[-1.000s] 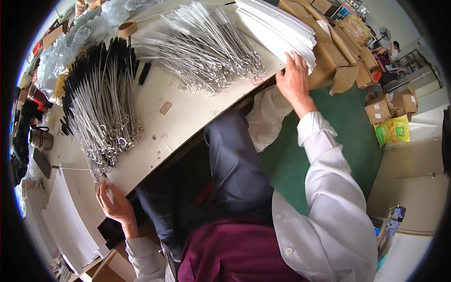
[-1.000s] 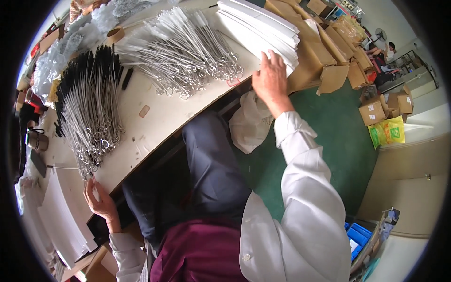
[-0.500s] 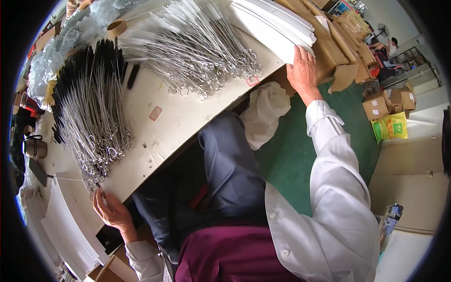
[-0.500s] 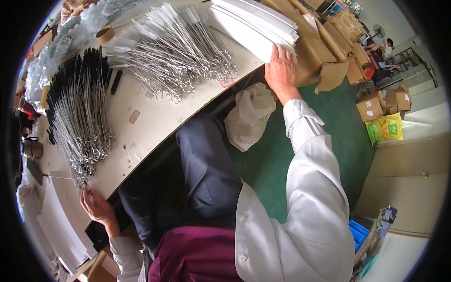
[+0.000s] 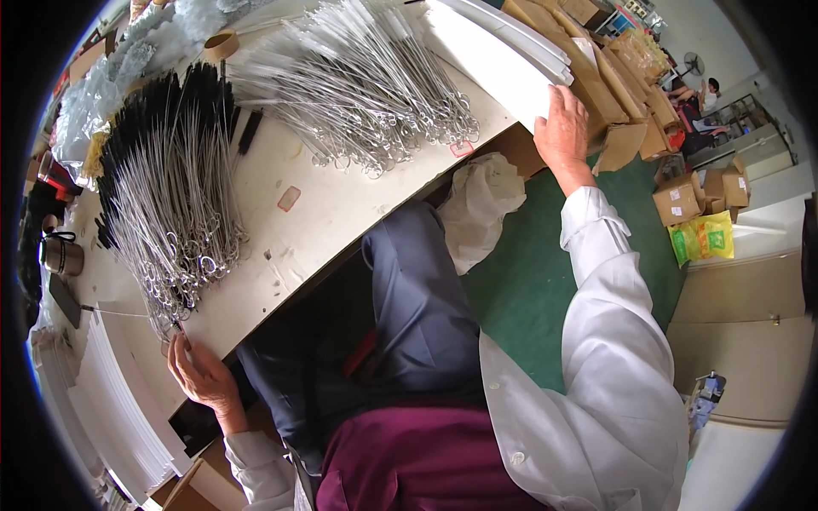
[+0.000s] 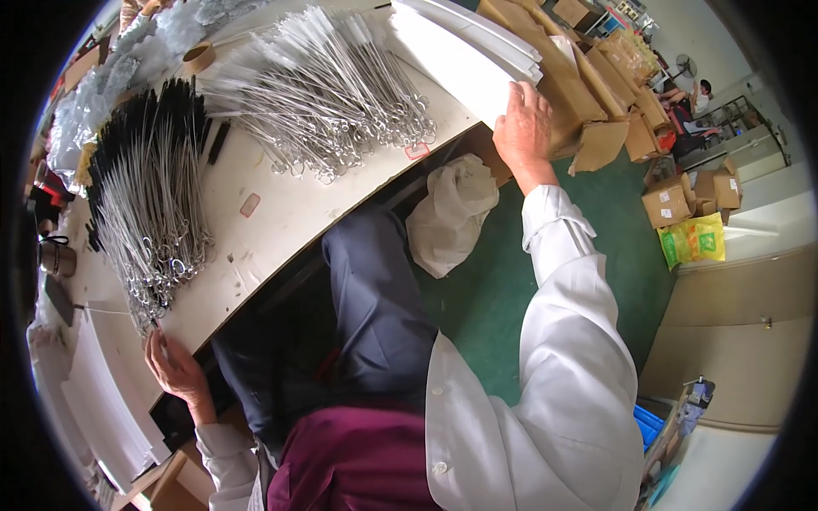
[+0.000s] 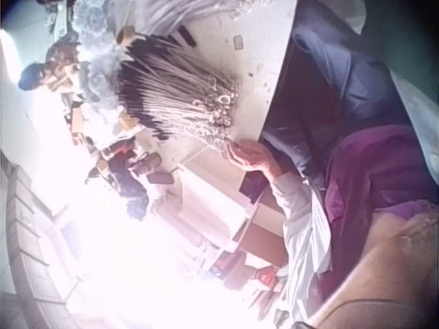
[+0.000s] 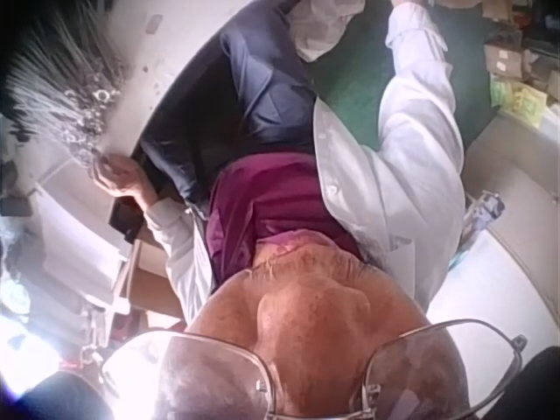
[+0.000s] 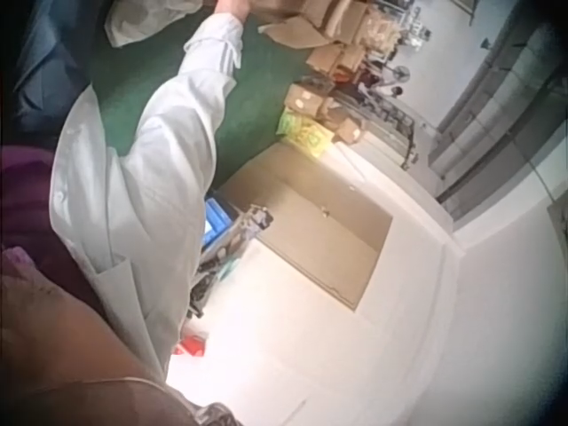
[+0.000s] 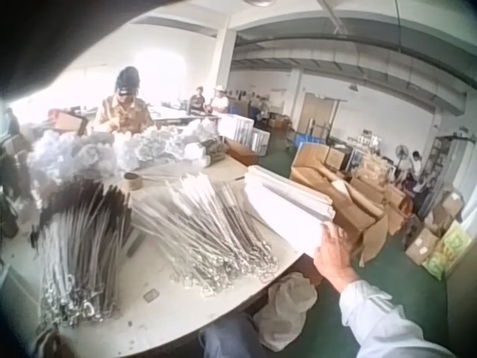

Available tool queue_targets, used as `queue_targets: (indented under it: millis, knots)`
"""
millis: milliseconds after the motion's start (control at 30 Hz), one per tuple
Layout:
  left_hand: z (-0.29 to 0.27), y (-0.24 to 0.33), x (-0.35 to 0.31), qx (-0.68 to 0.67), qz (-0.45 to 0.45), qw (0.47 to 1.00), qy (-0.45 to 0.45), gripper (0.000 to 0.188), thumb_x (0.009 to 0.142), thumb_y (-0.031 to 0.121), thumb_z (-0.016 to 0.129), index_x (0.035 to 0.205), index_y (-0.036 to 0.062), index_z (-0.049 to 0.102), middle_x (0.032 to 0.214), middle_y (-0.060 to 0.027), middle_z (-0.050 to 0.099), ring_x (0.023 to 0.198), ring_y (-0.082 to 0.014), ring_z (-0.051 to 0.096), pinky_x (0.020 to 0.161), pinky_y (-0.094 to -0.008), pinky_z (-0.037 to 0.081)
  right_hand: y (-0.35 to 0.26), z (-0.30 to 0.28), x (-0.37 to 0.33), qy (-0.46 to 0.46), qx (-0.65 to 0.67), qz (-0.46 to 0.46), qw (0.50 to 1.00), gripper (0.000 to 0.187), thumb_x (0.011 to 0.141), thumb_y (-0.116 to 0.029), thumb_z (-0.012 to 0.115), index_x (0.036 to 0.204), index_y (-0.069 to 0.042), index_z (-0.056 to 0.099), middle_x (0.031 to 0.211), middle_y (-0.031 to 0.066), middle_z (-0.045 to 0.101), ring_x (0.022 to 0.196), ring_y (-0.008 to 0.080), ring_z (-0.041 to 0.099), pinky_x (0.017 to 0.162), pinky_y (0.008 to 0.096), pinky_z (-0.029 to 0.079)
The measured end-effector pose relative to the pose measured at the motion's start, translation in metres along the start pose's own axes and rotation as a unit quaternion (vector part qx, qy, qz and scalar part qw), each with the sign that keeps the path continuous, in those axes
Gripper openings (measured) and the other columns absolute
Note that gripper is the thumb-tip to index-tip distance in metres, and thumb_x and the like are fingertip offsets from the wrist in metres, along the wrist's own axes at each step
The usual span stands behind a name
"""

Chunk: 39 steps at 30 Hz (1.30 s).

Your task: Packaging bunches of long-handled industrial brushes into small cardboard tubes/boxes.

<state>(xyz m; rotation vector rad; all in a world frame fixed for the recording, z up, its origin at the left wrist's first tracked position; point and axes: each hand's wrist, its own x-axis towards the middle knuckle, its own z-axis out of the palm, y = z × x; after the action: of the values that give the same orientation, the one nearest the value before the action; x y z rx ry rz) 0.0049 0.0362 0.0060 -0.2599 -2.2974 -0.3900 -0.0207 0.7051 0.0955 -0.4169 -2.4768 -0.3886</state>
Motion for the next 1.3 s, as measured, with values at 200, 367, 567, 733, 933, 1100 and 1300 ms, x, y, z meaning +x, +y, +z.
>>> queue_targets:
  millis: [200,367,567,733,933,1100,1300]
  knots:
    - [0.002,-0.004,-0.003,-0.011,-0.003,1.000,0.009,0.025,0.097,0.007,0.062,0.121,-0.0012,0.067,0.121,-0.0178,0.069,0.112,-0.0374,0.066,0.098,-0.0455,0.053,-0.007,-0.021,0.002,0.046,0.087,0.060,0.993,0.059,0.083,-0.011,0.073,0.138,0.001,0.054,0.138,0.0194,0.055,0.128,0.0389,0.053,0.110,0.0486,0.043]
    - [-0.012,0.009,0.003,-0.068,-0.034,0.997,0.024,0.026,0.093,0.001,0.065,0.119,-0.0021,0.067,0.119,-0.0219,0.069,0.109,-0.0394,0.068,0.097,-0.0445,0.054,-0.073,-0.069,-0.005,0.042,0.274,-0.015,0.961,0.066,0.082,-0.013,0.079,0.141,0.000,0.052,0.141,0.0213,0.056,0.132,0.0389,0.053,0.112,0.0462,0.043]
    - [-0.056,0.079,0.035,-0.182,0.097,0.976,-0.076,0.030,0.084,0.000,0.071,0.113,-0.0015,0.068,0.118,-0.0216,0.069,0.107,-0.0414,0.068,0.099,-0.0491,0.054,-0.166,-0.133,-0.045,-0.041,0.419,-0.204,0.884,0.070,0.077,-0.006,0.083,0.141,-0.003,0.054,0.139,0.0193,0.058,0.128,0.0378,0.057,0.109,0.0436,0.048]
    - [-0.077,0.152,0.066,-0.229,0.203,0.927,-0.218,0.052,0.075,0.013,0.081,0.122,-0.0025,0.065,0.129,-0.0249,0.062,0.118,-0.0444,0.061,0.108,-0.0549,0.046,-0.225,-0.152,-0.077,-0.145,0.458,-0.340,0.808,0.064,0.079,-0.007,0.078,0.139,-0.001,0.055,0.139,0.0167,0.055,0.130,0.0341,0.054,0.112,0.0436,0.045]
    - [-0.047,0.150,0.060,-0.132,0.155,0.930,-0.306,0.081,0.073,0.018,0.084,0.141,-0.0069,0.047,0.138,-0.0260,0.054,0.127,-0.0447,0.052,0.114,-0.0526,0.037,-0.268,-0.151,-0.104,-0.142,0.479,-0.427,0.754,0.060,0.084,-0.010,0.073,0.139,0.005,0.054,0.138,0.0186,0.056,0.128,0.0346,0.055,0.114,0.0441,0.043]
    - [-0.039,0.139,0.058,-0.165,0.141,0.918,-0.332,0.078,0.070,0.014,0.084,0.137,-0.0067,0.049,0.123,-0.0223,0.060,0.112,-0.0393,0.060,0.101,-0.0467,0.048,-0.277,-0.147,-0.111,-0.153,0.479,-0.429,0.750,0.064,0.082,-0.010,0.076,0.139,0.005,0.054,0.136,0.0182,0.057,0.128,0.0348,0.055,0.115,0.0453,0.042]
    - [-0.042,0.115,0.052,-0.097,0.099,0.930,-0.342,0.078,0.072,0.016,0.083,0.140,0.0012,0.048,0.116,-0.0179,0.062,0.104,-0.0362,0.063,0.091,-0.0464,0.052,-0.269,-0.148,-0.110,-0.083,0.480,-0.277,0.828,0.055,0.077,-0.011,0.085,0.128,-0.002,0.065,0.132,0.0148,0.059,0.123,0.0352,0.058,0.101,0.0445,0.050]
